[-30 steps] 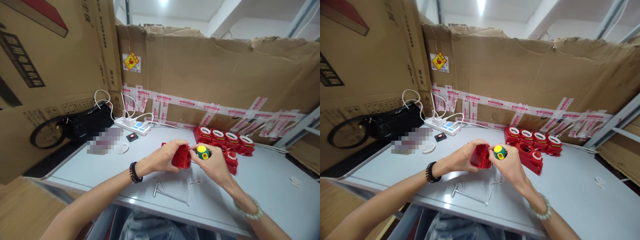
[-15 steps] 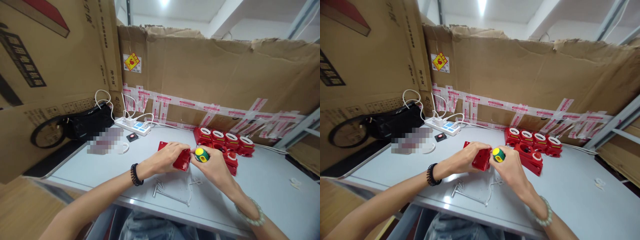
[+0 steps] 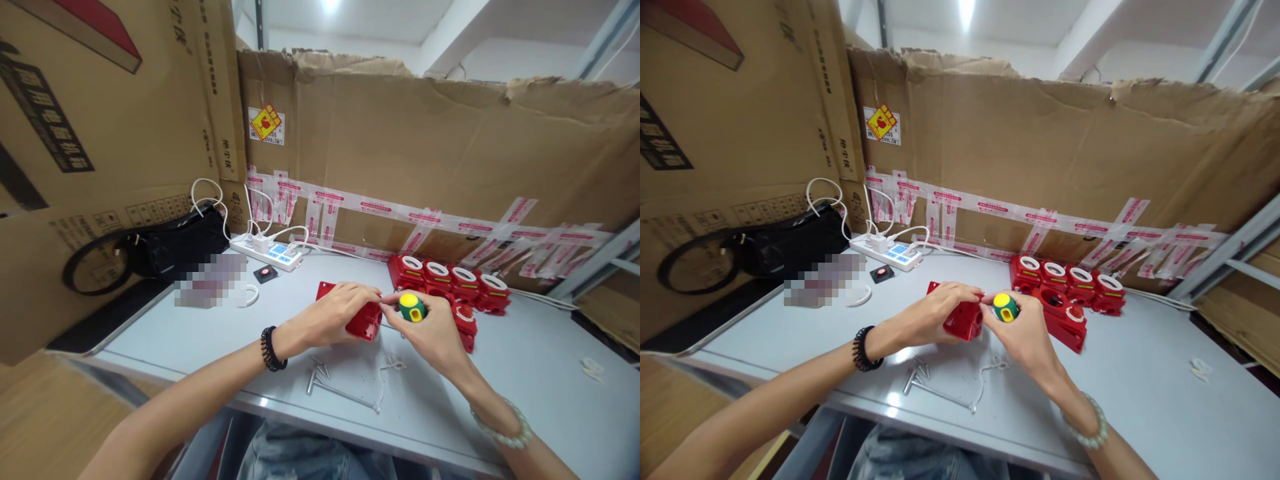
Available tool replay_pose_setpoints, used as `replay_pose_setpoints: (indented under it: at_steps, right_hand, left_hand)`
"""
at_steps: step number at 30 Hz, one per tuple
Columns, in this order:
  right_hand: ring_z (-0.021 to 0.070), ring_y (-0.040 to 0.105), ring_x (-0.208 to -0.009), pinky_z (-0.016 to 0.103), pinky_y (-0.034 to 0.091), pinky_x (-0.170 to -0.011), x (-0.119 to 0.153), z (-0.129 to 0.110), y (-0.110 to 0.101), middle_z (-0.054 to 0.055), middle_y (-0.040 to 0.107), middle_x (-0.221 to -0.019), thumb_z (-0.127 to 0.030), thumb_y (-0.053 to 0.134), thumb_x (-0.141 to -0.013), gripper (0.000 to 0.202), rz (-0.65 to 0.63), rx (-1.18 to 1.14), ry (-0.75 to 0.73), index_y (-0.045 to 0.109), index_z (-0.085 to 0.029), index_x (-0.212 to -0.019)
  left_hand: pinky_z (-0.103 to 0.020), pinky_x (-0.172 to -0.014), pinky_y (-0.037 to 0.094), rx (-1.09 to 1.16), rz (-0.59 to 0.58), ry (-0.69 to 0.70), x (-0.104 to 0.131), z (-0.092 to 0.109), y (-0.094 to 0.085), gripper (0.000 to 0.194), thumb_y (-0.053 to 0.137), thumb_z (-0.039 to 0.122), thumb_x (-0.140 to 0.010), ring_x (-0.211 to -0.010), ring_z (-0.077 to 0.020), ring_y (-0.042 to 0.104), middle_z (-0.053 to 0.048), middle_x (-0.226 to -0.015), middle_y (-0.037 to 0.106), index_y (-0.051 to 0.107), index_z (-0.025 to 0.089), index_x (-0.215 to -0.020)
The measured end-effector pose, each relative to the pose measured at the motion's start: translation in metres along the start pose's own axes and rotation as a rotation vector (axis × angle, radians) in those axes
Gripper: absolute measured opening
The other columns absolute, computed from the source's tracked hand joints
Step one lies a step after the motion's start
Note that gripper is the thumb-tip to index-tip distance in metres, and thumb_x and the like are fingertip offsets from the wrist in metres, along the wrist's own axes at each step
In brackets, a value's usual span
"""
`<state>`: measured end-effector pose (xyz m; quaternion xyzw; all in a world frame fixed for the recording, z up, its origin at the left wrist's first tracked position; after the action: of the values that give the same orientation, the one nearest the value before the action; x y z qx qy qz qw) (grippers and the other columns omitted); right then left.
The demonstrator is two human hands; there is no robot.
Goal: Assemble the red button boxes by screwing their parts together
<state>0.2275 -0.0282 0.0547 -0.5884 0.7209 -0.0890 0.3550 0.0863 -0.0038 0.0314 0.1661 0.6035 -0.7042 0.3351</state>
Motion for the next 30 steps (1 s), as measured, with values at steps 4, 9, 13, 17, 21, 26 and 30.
replay_pose_setpoints:
  at_steps: [4, 9, 13, 17, 21, 26, 30]
  right_hand:
    - [0.0185, 0.064, -0.067, 0.027, 0.052, -0.061, -0.002, 0.0, 0.002, 0.005, 0.072, -0.073, -0.032, 0.065, -0.07, 0.019, -0.021, -0.023, 0.005, 0.071, -0.014, -0.075]
    - [0.0181, 0.063, -0.064, 0.026, 0.051, -0.058, -0.006, 0.004, 0.004, 0.005, 0.071, -0.07, -0.032, 0.066, -0.067, 0.019, -0.032, -0.047, 0.047, 0.071, -0.014, -0.072]
    - [0.0173, 0.063, -0.059, 0.025, 0.05, -0.053, -0.006, 0.008, 0.005, 0.005, 0.07, -0.065, -0.032, 0.066, -0.066, 0.018, -0.04, -0.098, 0.098, 0.069, -0.014, -0.068]
    - [0.0187, 0.064, -0.061, 0.027, 0.052, -0.056, -0.005, 0.003, 0.002, 0.005, 0.07, -0.066, -0.033, 0.066, -0.064, 0.019, -0.007, -0.104, 0.073, 0.069, -0.014, -0.066]
    - [0.0185, 0.063, -0.06, 0.027, 0.052, -0.055, -0.005, -0.003, 0.001, 0.005, 0.07, -0.065, -0.032, 0.064, -0.065, 0.018, -0.045, -0.068, 0.038, 0.069, -0.015, -0.066]
    - [0.0187, 0.063, -0.064, 0.028, 0.051, -0.059, -0.004, -0.006, 0.0, 0.005, 0.071, -0.069, -0.031, 0.063, -0.07, 0.017, -0.112, -0.049, -0.021, 0.07, -0.015, -0.071]
    - [0.0196, 0.064, -0.07, 0.028, 0.051, -0.063, -0.004, -0.005, -0.001, 0.006, 0.071, -0.075, -0.032, 0.064, -0.071, 0.019, -0.154, -0.071, -0.028, 0.071, -0.016, -0.078]
  left_hand:
    - [-0.039, -0.097, 0.04, 0.037, 0.003, -0.028, 0.0, -0.001, -0.002, 0.062, 0.072, 0.018, -0.068, -0.115, -0.0241, 0.051, -0.013, -0.122, 0.054, 0.037, 0.019, -0.119]
    - [-0.04, -0.097, 0.04, 0.061, -0.005, -0.052, 0.001, -0.004, -0.002, 0.065, 0.072, 0.014, -0.064, -0.115, -0.0246, 0.051, -0.013, -0.122, 0.054, 0.037, 0.02, -0.119]
    - [-0.04, -0.097, 0.04, 0.055, -0.006, -0.05, 0.001, -0.004, -0.001, 0.067, 0.073, 0.014, -0.063, -0.114, -0.0247, 0.052, -0.013, -0.122, 0.054, 0.036, 0.02, -0.119]
    - [-0.039, -0.096, 0.04, 0.058, -0.007, -0.043, 0.0, -0.001, -0.002, 0.066, 0.072, 0.014, -0.064, -0.115, -0.0242, 0.052, -0.012, -0.122, 0.054, 0.035, 0.021, -0.119]
    - [-0.039, -0.096, 0.04, 0.061, -0.011, -0.045, 0.0, -0.001, -0.003, 0.063, 0.07, 0.015, -0.067, -0.114, -0.0237, 0.052, -0.012, -0.121, 0.055, 0.035, 0.021, -0.119]
    - [-0.038, -0.097, 0.04, 0.076, -0.011, -0.04, 0.001, -0.003, -0.003, 0.063, 0.069, 0.016, -0.068, -0.115, -0.0228, 0.051, -0.011, -0.123, 0.053, 0.035, 0.022, -0.121]
    - [-0.038, -0.097, 0.04, 0.103, -0.016, -0.047, 0.003, -0.004, -0.003, 0.067, 0.069, 0.016, -0.067, -0.116, -0.0234, 0.05, -0.011, -0.125, 0.052, 0.034, 0.022, -0.123]
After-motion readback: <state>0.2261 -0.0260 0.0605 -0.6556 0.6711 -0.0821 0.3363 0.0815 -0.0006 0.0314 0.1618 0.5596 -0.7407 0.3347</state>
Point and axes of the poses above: each hand's wrist, its own x-axis away from the middle knuckle, its own y-axis out of the palm, z = x × y, the point moved 6 cm from there along -x, towards the middle knuckle
